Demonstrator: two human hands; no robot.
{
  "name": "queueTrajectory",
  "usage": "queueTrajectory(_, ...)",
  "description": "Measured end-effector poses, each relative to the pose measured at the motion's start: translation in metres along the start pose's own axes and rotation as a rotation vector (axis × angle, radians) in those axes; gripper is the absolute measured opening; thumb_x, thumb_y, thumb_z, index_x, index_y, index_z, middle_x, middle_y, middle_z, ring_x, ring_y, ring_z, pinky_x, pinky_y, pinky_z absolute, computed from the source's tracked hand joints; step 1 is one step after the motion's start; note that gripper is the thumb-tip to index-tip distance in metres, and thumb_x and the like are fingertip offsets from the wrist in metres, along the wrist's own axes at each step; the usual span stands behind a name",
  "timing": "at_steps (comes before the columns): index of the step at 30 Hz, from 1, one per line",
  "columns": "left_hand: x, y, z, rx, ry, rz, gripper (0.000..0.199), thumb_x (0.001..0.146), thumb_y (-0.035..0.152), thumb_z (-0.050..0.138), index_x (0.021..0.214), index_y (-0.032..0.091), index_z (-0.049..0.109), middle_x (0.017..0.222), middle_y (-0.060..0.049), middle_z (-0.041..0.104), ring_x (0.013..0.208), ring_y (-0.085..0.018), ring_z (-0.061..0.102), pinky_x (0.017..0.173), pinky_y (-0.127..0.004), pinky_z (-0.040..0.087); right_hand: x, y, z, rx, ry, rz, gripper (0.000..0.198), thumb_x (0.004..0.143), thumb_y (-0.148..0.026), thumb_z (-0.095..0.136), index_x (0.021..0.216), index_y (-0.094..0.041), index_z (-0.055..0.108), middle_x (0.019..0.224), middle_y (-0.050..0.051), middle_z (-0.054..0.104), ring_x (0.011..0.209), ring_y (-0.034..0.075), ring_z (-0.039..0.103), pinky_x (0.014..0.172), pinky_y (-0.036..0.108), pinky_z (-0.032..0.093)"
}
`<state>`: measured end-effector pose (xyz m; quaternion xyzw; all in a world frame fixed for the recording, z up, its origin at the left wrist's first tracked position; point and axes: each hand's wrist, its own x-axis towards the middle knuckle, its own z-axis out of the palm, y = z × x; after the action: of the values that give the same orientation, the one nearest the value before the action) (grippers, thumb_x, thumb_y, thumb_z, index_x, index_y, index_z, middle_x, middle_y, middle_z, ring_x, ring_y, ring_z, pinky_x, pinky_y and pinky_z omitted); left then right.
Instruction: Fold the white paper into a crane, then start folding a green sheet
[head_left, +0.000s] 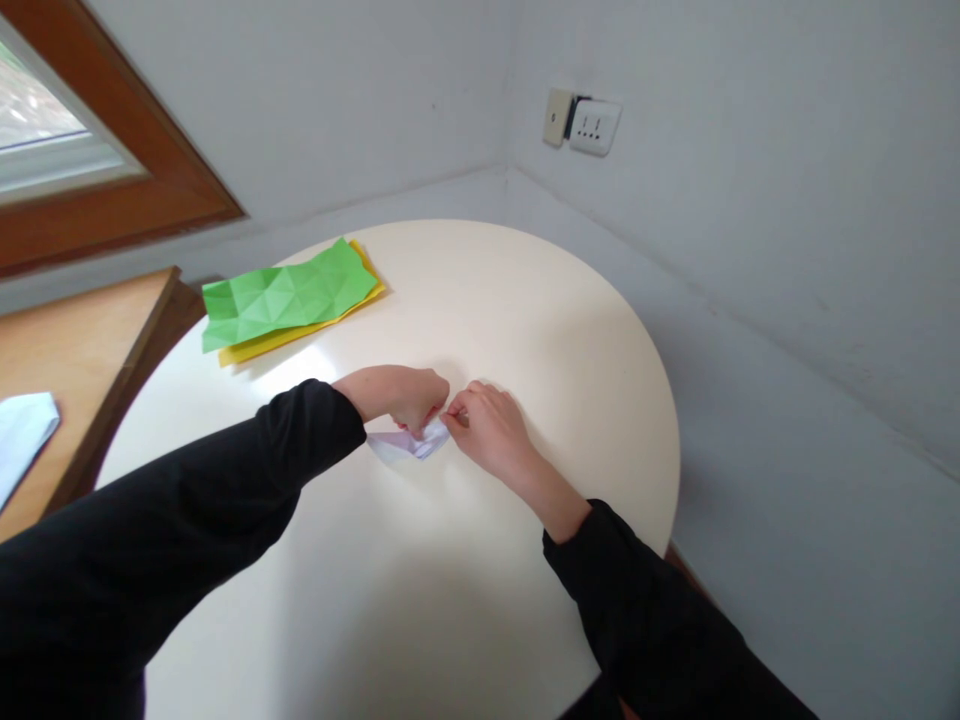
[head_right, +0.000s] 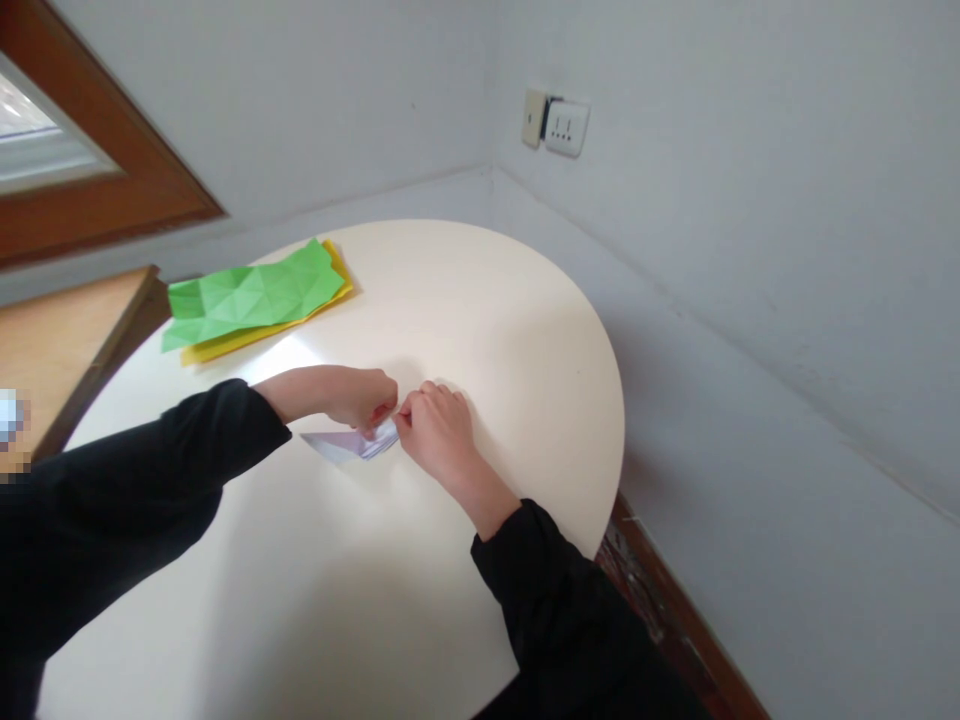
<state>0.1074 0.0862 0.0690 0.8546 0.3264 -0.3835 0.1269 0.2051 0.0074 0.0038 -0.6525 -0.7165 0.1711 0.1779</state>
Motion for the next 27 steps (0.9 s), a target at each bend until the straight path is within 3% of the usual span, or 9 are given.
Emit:
queueTrajectory(7, 0.002, -0.010, 0.001, -0.036, -0.069, 0.064, 0.015, 0.064, 0.018, 0.067, 0.076, 0.010, 0.071, 0.071, -0.009, 0.068, 0.059, -0.017, 0.057, 0.058, -0.027, 0.042, 0.000, 0.002, 0.002, 0.015, 0.008, -0.019, 0.017, 0.086, -0.024, 0.053, 0.080, -0.020, 0.068, 0.089, 0.005, 0.066, 0.089, 0.019, 0.058, 0.077, 0.030, 0.038)
queueTrajectory(11, 0.001, -0.018, 0.005, -0.067, -0.043, 0.130, 0.018, 0.064, 0.023, 0.068, 0.079, 0.012, 0.070, 0.075, -0.008, 0.070, 0.062, -0.017, 0.058, 0.058, -0.026, 0.041, -0.001, 0.003, 0.003, 0.012, 0.009, -0.024, 0.017, 0.086, -0.025, 0.053, 0.080, -0.020, 0.067, 0.090, 0.006, 0.066, 0.089, 0.019, 0.058, 0.078, 0.030, 0.038)
queueTrajectory(21, 0.007, -0.021, 0.010, -0.094, -0.008, 0.129, 0.008, 0.062, 0.019, 0.068, 0.068, 0.016, 0.066, 0.070, -0.002, 0.067, 0.063, -0.013, 0.056, 0.058, -0.022, 0.039, 0.000, 0.001, 0.001, -0.011, -0.006, -0.015, 0.017, 0.086, -0.025, 0.052, 0.082, -0.020, 0.067, 0.093, 0.006, 0.065, 0.090, 0.020, 0.058, 0.077, 0.031, 0.038)
queueTrajectory(27, 0.008, -0.017, 0.007, -0.026, -0.025, 0.121, 0.008, 0.063, 0.021, 0.068, 0.067, 0.014, 0.066, 0.068, -0.004, 0.067, 0.060, -0.014, 0.055, 0.055, -0.023, 0.038, 0.001, 0.000, 0.000, -0.034, -0.014, -0.001, 0.018, 0.086, -0.024, 0.050, 0.082, -0.020, 0.067, 0.094, 0.007, 0.065, 0.089, 0.020, 0.059, 0.076, 0.032, 0.039)
